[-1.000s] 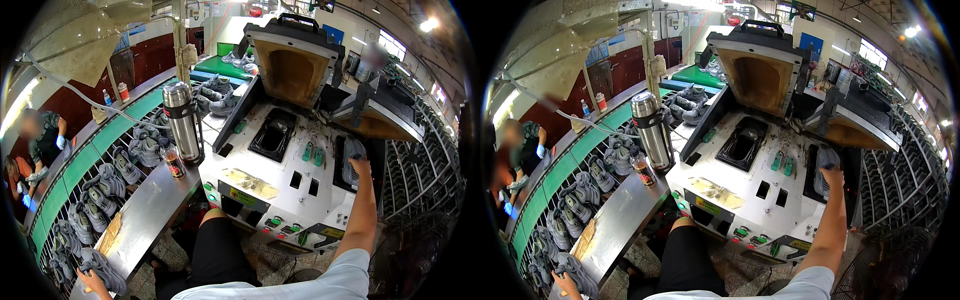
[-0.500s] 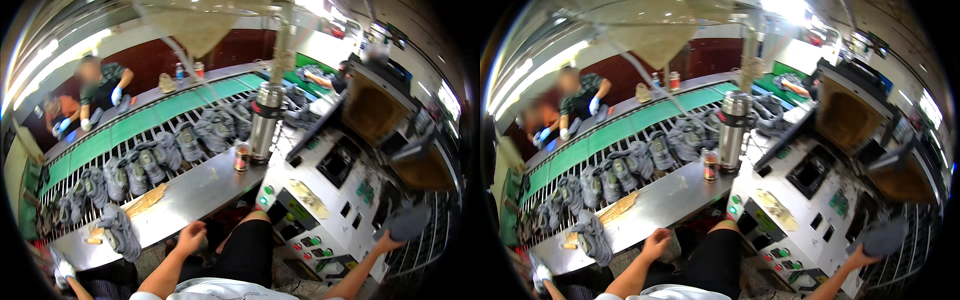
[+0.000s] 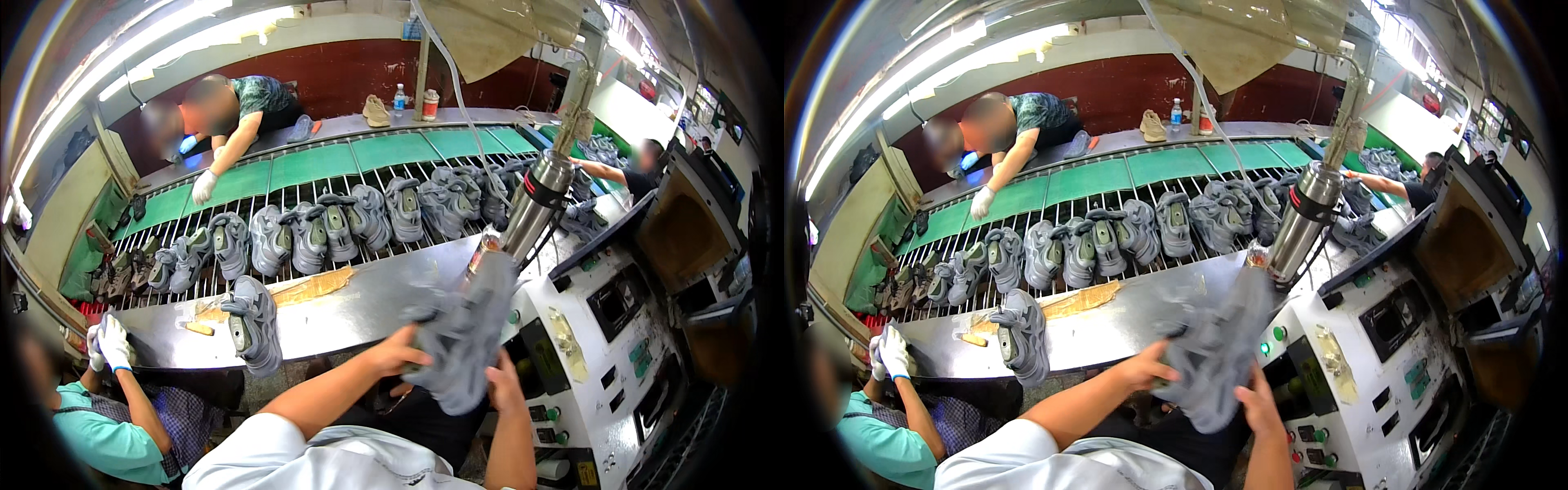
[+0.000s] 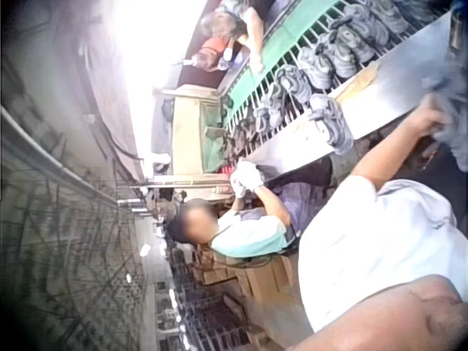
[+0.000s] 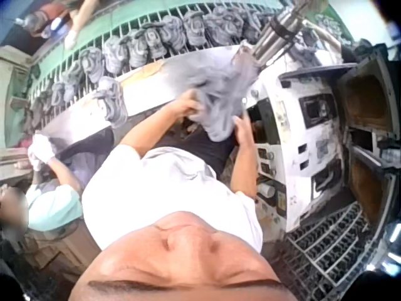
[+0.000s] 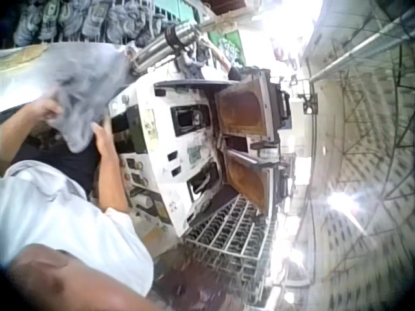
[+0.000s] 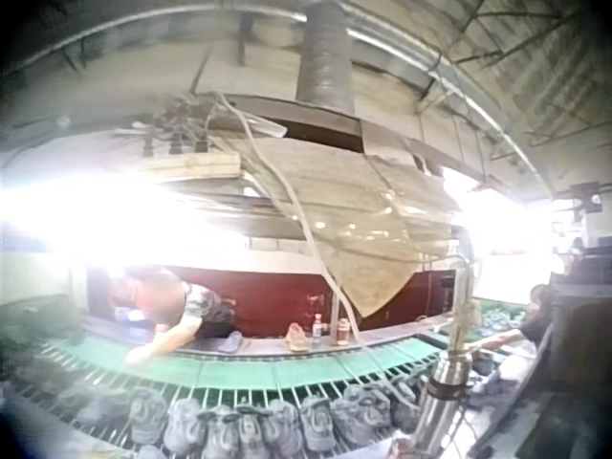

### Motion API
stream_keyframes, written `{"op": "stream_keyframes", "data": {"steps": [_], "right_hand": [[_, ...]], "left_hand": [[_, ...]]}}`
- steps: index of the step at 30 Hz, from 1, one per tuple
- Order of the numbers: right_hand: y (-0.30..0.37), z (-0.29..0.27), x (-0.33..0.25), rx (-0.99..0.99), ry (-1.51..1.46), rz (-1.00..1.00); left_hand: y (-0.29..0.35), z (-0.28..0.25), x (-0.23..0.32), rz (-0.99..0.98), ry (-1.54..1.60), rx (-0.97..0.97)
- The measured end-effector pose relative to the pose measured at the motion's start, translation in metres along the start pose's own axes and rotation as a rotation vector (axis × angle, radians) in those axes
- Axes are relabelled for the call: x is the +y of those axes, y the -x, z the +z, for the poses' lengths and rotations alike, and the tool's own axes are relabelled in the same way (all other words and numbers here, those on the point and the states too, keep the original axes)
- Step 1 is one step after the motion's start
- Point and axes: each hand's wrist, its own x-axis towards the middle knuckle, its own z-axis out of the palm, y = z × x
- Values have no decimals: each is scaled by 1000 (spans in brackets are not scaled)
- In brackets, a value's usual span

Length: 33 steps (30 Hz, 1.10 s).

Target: The person picks up shoes from a conveyor belt, places them into an industrial machine for processing, operates the machine with a button, and removes the shoes.

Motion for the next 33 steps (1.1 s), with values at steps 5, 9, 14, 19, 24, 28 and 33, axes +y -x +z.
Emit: {"op": "stream_keyframes", "data": {"steps": [5,9,14,19,24,28,33], "right_hand": [[-26,-1,-34,-178,606,-125],[-50,-89,-60,400,727,-144],[-62,-265,-116,987,844,-375],[-97,-366,-192,1385,1310,-66],[-127,-444,-191,1510,1358,186],[-142,-459,-162,1569,1510,158],[-132,-446,-159,1524,1643,253]], "left_hand": [[88,-57,31,342,84,571],[172,-123,51,386,-240,1023],[153,-166,52,125,-831,1332],[133,-194,49,-167,-1087,1514],[111,-130,70,-332,-1178,1574],[131,-160,60,-291,-1251,1572],[117,-135,65,-176,-1110,1548]]}}
